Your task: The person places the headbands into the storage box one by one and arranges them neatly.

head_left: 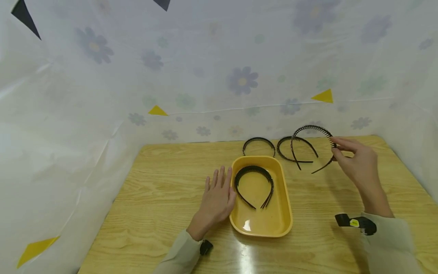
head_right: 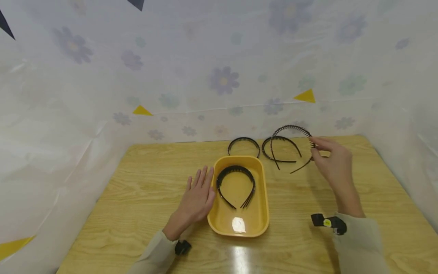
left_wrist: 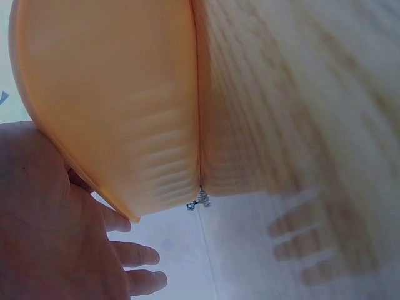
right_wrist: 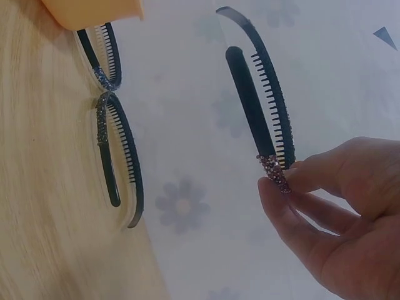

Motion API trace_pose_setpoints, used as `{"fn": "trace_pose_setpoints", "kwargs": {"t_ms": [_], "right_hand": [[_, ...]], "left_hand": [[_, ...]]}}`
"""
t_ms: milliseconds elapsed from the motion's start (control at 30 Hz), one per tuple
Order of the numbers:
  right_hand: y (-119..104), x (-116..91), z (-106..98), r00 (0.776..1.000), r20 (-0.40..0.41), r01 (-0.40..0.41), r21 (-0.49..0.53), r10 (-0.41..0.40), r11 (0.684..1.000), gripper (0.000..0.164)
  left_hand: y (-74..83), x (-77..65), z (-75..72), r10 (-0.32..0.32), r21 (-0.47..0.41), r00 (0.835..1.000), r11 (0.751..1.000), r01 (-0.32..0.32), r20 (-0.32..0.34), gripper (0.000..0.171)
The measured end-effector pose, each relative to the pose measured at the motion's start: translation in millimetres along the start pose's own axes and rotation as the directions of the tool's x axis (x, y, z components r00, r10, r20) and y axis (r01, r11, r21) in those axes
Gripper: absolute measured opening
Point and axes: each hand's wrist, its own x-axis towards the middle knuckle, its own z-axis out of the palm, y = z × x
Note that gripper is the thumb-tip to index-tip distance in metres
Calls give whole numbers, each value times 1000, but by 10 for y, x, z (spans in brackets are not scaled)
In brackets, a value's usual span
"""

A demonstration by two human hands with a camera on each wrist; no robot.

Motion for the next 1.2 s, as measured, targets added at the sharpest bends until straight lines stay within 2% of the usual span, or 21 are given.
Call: {"fn": "trace_pose_setpoints", "kwargs": {"t_ms": [733, 1200], "right_hand": [[-285, -40, 206, 995, 58, 79, 31, -81, 996, 32], [-447, -75, 347, 984, 78, 154, 58, -159, 986, 34]], "left_hand": [[-23, -12, 9, 5, 4, 1000, 1000, -5, -3, 61], [-23, -28, 2, 5, 8, 1000, 1000, -5, 0, 61]]}}
